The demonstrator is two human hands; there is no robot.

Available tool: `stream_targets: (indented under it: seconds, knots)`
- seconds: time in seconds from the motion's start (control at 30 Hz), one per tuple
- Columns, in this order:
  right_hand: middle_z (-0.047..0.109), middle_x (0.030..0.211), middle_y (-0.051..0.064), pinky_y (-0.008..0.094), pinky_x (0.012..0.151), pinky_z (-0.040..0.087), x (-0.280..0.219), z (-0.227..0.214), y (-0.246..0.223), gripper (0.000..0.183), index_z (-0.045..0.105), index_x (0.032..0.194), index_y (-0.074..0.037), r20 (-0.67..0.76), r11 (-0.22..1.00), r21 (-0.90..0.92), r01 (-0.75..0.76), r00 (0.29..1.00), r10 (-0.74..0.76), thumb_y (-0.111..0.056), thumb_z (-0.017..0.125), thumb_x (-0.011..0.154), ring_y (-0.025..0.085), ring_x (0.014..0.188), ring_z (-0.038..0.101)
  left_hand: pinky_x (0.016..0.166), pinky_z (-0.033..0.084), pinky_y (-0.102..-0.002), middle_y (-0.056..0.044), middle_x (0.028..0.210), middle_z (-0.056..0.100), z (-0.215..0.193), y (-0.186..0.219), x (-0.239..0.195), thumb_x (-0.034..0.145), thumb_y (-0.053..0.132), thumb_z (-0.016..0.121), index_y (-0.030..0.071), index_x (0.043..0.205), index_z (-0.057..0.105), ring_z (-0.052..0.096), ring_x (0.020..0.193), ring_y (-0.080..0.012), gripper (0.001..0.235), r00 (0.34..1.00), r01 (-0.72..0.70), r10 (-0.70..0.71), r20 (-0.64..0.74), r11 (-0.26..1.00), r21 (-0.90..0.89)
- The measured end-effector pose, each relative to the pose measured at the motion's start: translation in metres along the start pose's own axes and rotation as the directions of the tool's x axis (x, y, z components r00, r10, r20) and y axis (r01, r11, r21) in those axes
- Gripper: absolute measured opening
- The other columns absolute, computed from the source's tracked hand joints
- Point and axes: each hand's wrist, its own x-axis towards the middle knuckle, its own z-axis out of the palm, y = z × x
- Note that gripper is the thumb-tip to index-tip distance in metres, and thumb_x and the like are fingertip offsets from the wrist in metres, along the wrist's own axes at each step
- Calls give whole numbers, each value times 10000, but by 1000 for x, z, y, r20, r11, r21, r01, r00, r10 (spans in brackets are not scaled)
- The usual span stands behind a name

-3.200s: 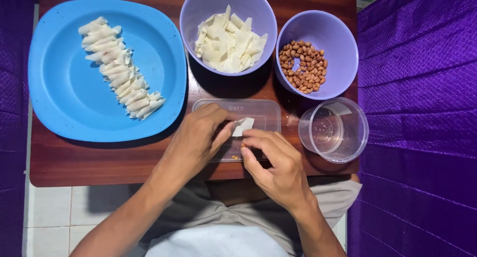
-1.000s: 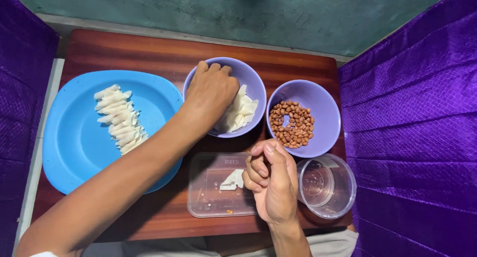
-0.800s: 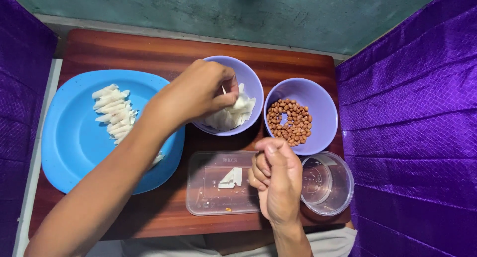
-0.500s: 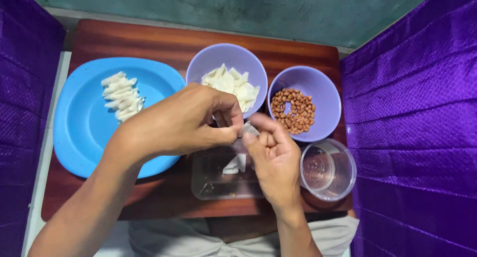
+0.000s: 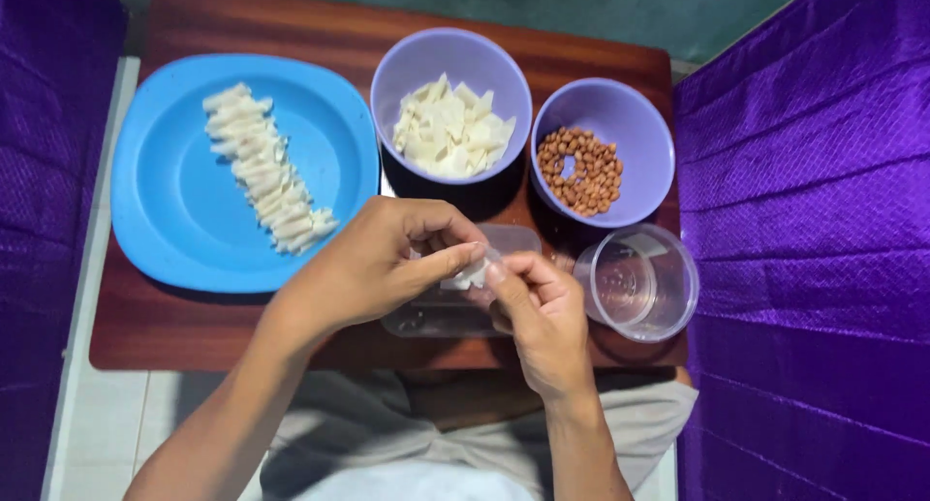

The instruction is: The person sits cross-legged on the floor and prepares spring rolls by hand. They place peanuts into square wrappers, fold them into triangular shapes, and seal the edges using water from a small container. The finished rolls are placed on a blue plate.

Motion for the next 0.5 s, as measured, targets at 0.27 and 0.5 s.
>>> stream_targets:
  seconds: [0.27,0.5]
  knots:
    - [431,535,-30,230,512,400,-4,-11,10,126,799,889,-87,-246,814,-578,-51,962,-114,-199,758,932,54,544,418,749,541,-410,-122,839,681,28,-66,-19,874,229,759,67,1043,747,686,823,-330,235,998,-12,39,-58,918,396]
    - [411,498,30,311,526,450,-8,-7,3,134,796,879,-101,-181,697,-717,-10,968,-173,-210,735,928,126,544,442,738,537,-390,-104,793,652,31,-78,-29,957,266,693,117,955,744,676,816,-328,158,986,42,25,-162,915,401]
